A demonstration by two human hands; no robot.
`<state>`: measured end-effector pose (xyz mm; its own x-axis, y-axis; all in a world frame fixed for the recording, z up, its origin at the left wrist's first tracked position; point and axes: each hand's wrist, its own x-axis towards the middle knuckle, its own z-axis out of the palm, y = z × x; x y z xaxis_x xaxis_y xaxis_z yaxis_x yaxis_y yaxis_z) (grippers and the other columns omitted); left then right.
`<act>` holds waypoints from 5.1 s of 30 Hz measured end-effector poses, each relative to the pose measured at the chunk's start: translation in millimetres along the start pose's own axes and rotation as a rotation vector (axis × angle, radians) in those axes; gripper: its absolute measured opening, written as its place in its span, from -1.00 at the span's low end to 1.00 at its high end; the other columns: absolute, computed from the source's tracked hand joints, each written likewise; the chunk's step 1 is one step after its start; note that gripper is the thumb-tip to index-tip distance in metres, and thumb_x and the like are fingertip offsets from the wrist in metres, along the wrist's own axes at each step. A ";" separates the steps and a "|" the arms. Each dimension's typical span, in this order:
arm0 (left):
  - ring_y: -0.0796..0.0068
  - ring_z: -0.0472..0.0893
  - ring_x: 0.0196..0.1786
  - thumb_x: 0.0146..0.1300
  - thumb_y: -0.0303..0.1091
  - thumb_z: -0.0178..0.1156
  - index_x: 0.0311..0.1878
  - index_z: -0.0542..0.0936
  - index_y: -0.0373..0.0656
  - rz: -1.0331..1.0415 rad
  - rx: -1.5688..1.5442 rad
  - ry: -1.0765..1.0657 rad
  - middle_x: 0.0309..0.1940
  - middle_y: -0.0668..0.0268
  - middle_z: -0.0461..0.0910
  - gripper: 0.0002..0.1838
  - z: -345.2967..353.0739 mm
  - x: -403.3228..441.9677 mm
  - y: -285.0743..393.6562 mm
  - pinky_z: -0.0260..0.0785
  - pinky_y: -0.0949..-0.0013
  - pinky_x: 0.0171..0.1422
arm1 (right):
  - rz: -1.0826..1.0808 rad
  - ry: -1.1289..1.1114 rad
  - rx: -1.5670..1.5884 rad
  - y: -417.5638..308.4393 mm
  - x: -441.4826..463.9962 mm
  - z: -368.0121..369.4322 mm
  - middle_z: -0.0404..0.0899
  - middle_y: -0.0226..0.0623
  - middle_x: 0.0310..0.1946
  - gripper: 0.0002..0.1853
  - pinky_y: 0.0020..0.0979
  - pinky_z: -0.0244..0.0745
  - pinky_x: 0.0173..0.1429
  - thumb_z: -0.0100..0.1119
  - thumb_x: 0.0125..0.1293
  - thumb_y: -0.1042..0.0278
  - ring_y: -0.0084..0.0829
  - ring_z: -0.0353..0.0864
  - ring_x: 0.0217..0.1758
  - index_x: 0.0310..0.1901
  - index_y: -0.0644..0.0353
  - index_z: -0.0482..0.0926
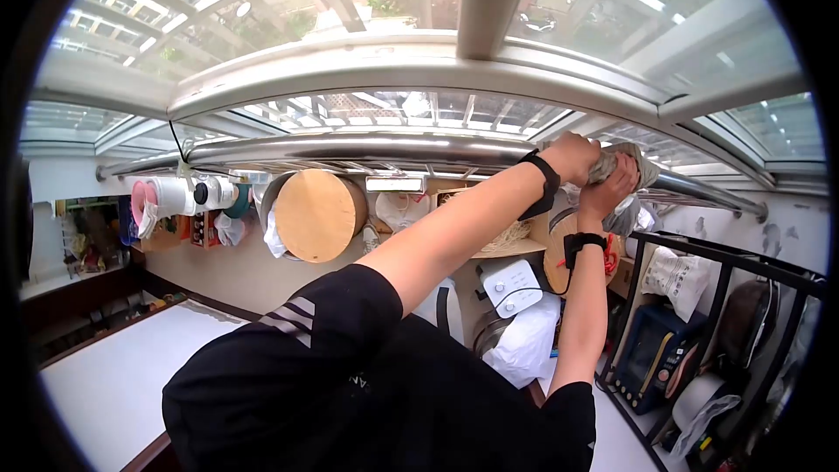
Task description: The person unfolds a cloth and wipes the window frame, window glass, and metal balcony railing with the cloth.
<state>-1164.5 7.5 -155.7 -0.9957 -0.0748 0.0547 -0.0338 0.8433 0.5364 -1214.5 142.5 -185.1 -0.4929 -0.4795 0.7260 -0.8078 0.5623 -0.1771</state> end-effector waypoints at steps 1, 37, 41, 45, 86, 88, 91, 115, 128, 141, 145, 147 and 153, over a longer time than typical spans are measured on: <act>0.03 0.76 -0.13 -0.17 -0.28 0.41 -0.06 0.60 -0.33 -0.003 -0.015 0.012 -0.28 -0.03 0.74 -0.46 -0.3 -6.2 -4.8 0.60 0.13 -0.02 | 0.031 -0.036 -0.027 -4.3 -2.5 0.5 0.44 -0.11 0.22 -0.34 0.03 0.13 0.55 0.40 0.04 0.43 -0.02 0.32 0.43 0.25 0.21 0.42; 0.06 0.62 0.00 -0.18 -0.35 0.49 -0.12 0.60 -0.29 -0.377 0.345 0.294 -0.16 0.13 0.64 -0.51 -279.8 -630.9 -336.9 0.47 0.12 0.16 | -0.661 -0.808 0.408 -716.1 -29.3 81.5 0.61 0.00 -0.19 -0.25 -0.14 0.61 -0.09 0.44 0.02 0.30 -0.03 0.65 -0.06 0.25 0.33 0.32; 0.06 0.61 -0.02 -0.19 -0.37 0.46 -0.16 0.59 -0.29 -0.366 0.326 0.325 -0.18 0.14 0.63 -0.55 -273.2 -630.8 -338.0 0.46 0.09 0.13 | -0.666 -0.724 0.464 -711.9 -36.2 83.0 0.61 -0.04 -0.24 -0.29 -0.13 0.59 -0.12 0.40 0.01 0.35 -0.06 0.65 -0.12 0.21 0.37 0.35; -0.02 0.60 -0.10 -0.16 -0.43 0.33 -0.14 0.56 -0.31 -0.332 0.377 0.403 -0.26 0.10 0.63 -0.58 -267.3 -627.0 -342.9 0.46 0.05 0.04 | -0.639 -0.699 0.448 -707.8 -43.2 95.1 0.64 0.02 -0.23 -0.27 -0.13 0.61 -0.10 0.36 0.01 0.35 -0.02 0.68 -0.11 0.25 0.38 0.35; 0.10 0.44 0.38 0.07 -0.42 0.22 0.36 0.37 -0.36 -0.166 0.309 0.762 0.27 0.07 0.47 -0.29 -76.8 -322.5 -102.8 0.18 0.12 0.60 | -0.582 -0.547 0.156 -295.4 -17.3 22.0 0.50 -0.01 0.15 -0.33 -0.02 0.21 0.40 0.22 0.21 0.25 -0.02 0.44 0.27 0.33 0.37 0.35; 0.10 0.43 0.40 0.01 -0.43 0.25 0.38 0.37 -0.36 -0.200 0.315 0.799 0.27 0.08 0.47 -0.24 -87.2 -352.1 -124.0 0.20 0.12 0.59 | -0.625 -0.551 0.169 -336.8 -18.3 28.6 0.51 -0.02 0.12 -0.33 0.00 0.26 0.35 0.21 0.23 0.22 -0.02 0.46 0.22 0.33 0.39 0.36; 0.11 0.43 0.40 -0.03 -0.44 0.29 0.37 0.38 -0.37 -0.242 0.324 0.817 0.28 0.10 0.48 -0.22 -102.8 -402.6 -159.5 0.20 0.13 0.59 | -0.680 -0.609 0.128 -402.0 -22.8 36.4 0.52 -0.02 0.07 -0.32 -0.01 0.32 0.27 0.23 0.22 0.24 -0.03 0.49 0.16 0.33 0.41 0.35; 0.43 0.54 0.13 0.42 0.38 0.01 0.34 0.46 -0.29 -0.636 -1.372 1.592 0.20 0.22 0.56 -0.16 -178.4 -632.1 -342.8 0.34 0.37 0.25 | -0.656 -1.123 0.409 -822.4 -16.9 101.1 0.72 0.10 -0.12 -0.47 -0.04 0.59 0.03 0.29 0.13 0.05 0.10 0.71 0.00 0.03 0.27 0.51; 0.45 0.57 0.10 0.18 0.21 0.40 0.27 0.55 -0.12 -0.535 -1.817 1.538 0.14 0.32 0.58 -0.26 -209.6 -638.6 -334.2 0.35 0.32 0.25 | -0.495 -1.555 0.696 -821.1 -5.6 137.4 0.79 -0.12 -0.19 -0.62 -0.30 0.62 -0.09 0.36 0.19 0.23 -0.36 0.76 -0.15 -0.08 0.37 0.72; 0.38 0.51 0.32 0.29 0.18 0.32 0.41 0.46 -0.08 -0.408 -1.878 1.780 0.27 0.27 0.55 -0.25 -159.2 -614.3 -354.0 0.33 0.26 0.39 | -0.737 -1.029 0.323 -821.6 -26.3 108.4 0.73 0.10 -0.23 -0.54 0.00 0.61 -0.03 0.31 0.13 0.16 0.12 0.73 -0.10 -0.03 0.32 0.55; 0.38 0.53 0.30 0.23 0.09 0.42 0.35 0.49 -0.24 -0.481 -1.875 1.958 0.25 0.25 0.56 -0.23 -182.8 -608.6 -336.8 0.35 0.29 0.36 | -0.750 -1.095 0.332 -824.6 -16.7 109.1 0.72 0.13 -0.24 -0.51 -0.05 0.62 0.01 0.32 0.16 0.07 0.11 0.73 -0.07 -0.13 0.42 0.61; 0.42 0.53 0.27 0.22 0.03 0.42 0.33 0.51 -0.29 -0.551 -1.703 2.012 0.27 0.22 0.56 -0.26 -184.7 -608.7 -339.1 0.33 0.34 0.34 | -0.735 -1.201 0.379 -820.4 -12.3 136.4 0.72 0.17 -0.16 -0.45 -0.10 0.61 0.08 0.36 0.12 -0.03 0.13 0.71 0.01 -0.10 0.37 0.66; 0.43 0.60 0.07 0.18 -0.02 0.40 0.07 0.67 -0.34 -0.742 -1.504 1.983 0.02 0.25 0.69 -0.43 -221.4 -611.5 -342.2 0.37 0.36 0.22 | -0.459 -1.829 0.862 -821.0 3.3 166.4 0.66 -0.21 0.14 -0.55 -0.34 0.48 0.25 0.25 0.31 0.28 -0.41 0.59 0.17 0.17 0.32 0.61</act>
<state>-525.0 -353.2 -186.2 0.2722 -0.8463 -0.4579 0.7226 -0.1344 0.6781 -606.8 -432.9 -147.9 0.5010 -0.7354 -0.4562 -0.5811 0.1047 -0.8070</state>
